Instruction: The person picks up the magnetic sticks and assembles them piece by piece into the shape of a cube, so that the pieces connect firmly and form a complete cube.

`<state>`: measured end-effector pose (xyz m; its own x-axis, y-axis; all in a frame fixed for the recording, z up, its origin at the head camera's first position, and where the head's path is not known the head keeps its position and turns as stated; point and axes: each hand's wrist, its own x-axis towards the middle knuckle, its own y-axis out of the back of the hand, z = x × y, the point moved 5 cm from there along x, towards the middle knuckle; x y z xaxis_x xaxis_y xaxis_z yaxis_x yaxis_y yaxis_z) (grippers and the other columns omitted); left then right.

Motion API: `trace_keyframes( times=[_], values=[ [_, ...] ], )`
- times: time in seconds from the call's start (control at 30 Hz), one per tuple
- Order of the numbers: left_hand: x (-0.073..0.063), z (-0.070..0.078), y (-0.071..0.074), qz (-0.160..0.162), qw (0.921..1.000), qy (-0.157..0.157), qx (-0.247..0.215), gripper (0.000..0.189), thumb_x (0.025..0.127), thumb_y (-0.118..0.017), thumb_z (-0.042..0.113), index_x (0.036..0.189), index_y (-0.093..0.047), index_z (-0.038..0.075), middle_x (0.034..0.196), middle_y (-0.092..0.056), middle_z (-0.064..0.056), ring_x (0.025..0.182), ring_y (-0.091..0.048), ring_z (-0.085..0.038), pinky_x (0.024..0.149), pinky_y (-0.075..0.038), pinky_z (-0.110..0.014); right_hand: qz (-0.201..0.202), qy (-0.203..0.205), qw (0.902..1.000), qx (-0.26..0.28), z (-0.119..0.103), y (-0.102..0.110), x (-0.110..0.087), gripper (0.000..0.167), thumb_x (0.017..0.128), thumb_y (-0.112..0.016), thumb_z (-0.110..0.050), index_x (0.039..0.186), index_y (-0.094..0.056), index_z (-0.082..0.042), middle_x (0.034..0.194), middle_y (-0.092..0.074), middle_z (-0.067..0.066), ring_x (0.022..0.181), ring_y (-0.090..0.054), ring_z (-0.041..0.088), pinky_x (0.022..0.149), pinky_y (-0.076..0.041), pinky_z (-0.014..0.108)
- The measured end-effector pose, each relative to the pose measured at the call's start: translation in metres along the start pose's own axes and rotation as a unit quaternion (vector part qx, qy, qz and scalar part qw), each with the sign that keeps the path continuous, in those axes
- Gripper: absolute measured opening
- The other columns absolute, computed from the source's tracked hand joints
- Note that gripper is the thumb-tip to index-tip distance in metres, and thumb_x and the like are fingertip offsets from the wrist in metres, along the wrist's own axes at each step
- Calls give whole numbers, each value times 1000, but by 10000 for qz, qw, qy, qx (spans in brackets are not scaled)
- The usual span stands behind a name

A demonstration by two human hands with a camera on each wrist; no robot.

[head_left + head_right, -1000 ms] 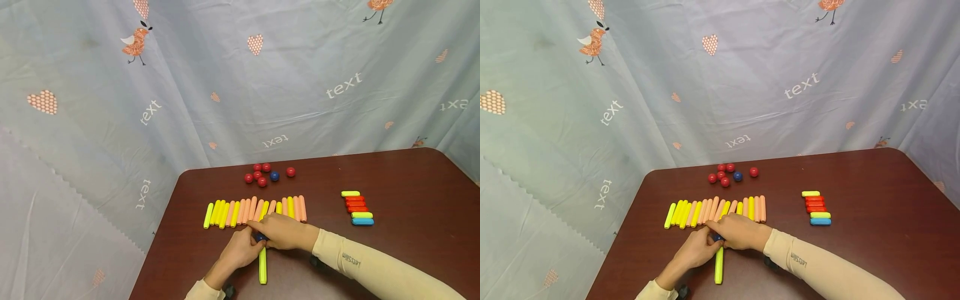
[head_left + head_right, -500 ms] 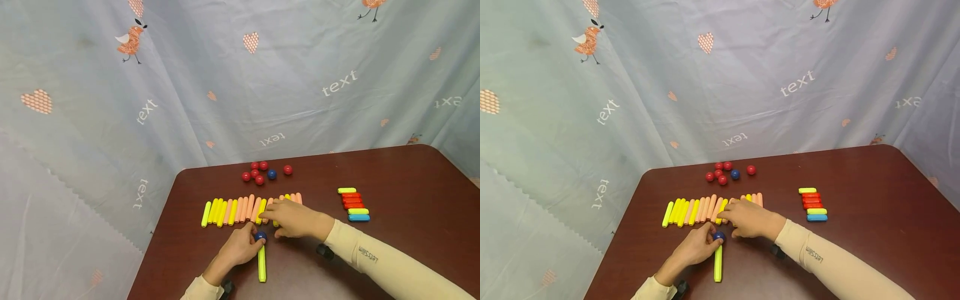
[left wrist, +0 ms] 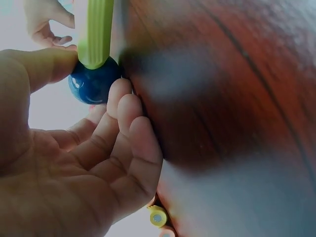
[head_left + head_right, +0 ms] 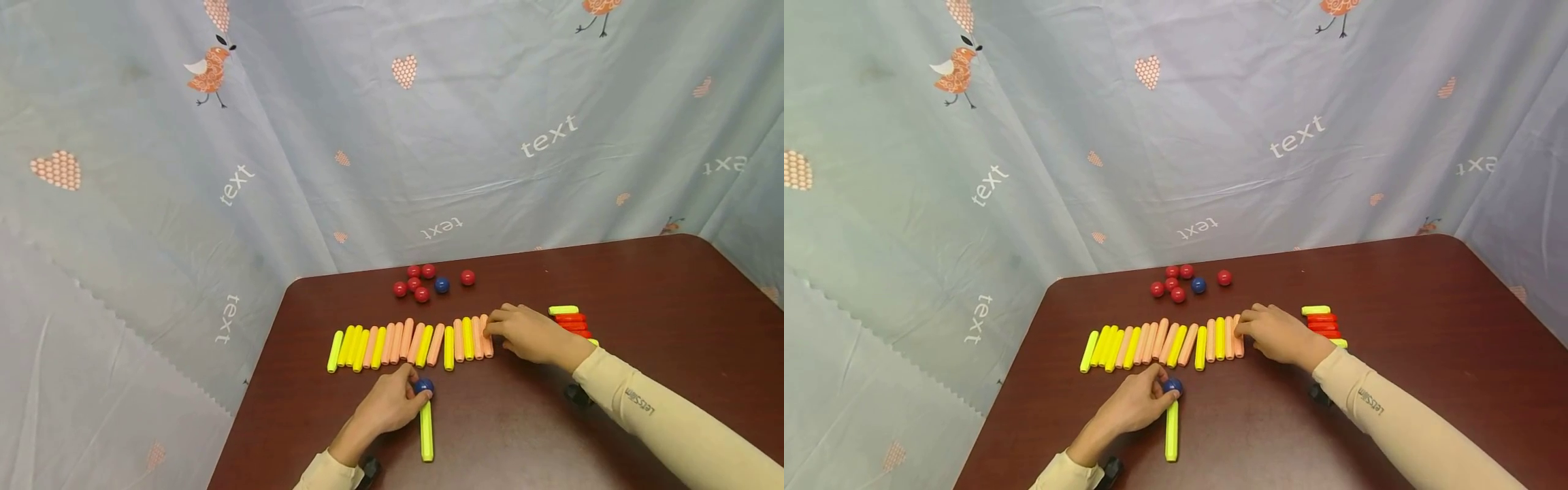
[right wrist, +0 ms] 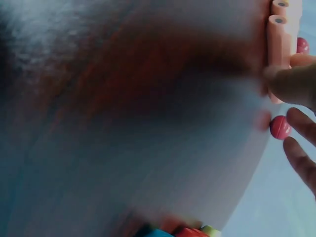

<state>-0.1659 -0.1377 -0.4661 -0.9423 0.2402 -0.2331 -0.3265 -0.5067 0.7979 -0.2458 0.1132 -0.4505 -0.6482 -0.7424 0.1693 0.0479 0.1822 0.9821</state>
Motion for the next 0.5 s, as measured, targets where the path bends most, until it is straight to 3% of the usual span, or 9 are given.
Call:
trace_keyframes(
  times=[0.1, 0.23, 0.37, 0.5],
  values=[
    [1, -1, -1, -87, 10000, -14, 11, 38, 94, -72, 33, 118, -58, 8, 74, -56, 1, 57, -49, -13, 51, -38, -25, 218, 72, 9997, -119, 1, -4, -1, 33, 79, -86, -9, 109, -75, -18, 114, -70, 0, 99, -59, 19, 82, -53, 37],
    [4, 1, -1, -155, 9993, -278, 180, 45, 94, -72, 33, 132, -60, 12, 77, -55, 1, 61, -48, -12, 54, -38, -25, 291, 207, 9992, -184, 0, -4, -1, 30, 79, -86, -10, 106, -75, -18, 114, -72, -2, 101, -60, 19, 82, -54, 37],
    [5, 4, 1, -206, 9977, -567, 308, 39, 94, -73, 31, 129, -65, 14, 88, -59, 1, 77, -53, -12, 65, -44, -27, 174, 294, 9992, -201, -3, -4, -2, 23, 80, -85, -8, 96, -73, -19, 102, -73, -7, 95, -58, 15, 76, -50, 33],
    [6, 6, 3, -238, 9970, -637, 378, 35, 94, -73, 30, 124, -67, 14, 98, -64, 0, 86, -56, -15, 72, -49, -31, 48, 399, 9985, -370, -7, -3, -5, 21, 82, -85, -12, 87, -67, -22, 87, -69, -11, 84, -51, 12, 70, -42, 29]
  ],
)
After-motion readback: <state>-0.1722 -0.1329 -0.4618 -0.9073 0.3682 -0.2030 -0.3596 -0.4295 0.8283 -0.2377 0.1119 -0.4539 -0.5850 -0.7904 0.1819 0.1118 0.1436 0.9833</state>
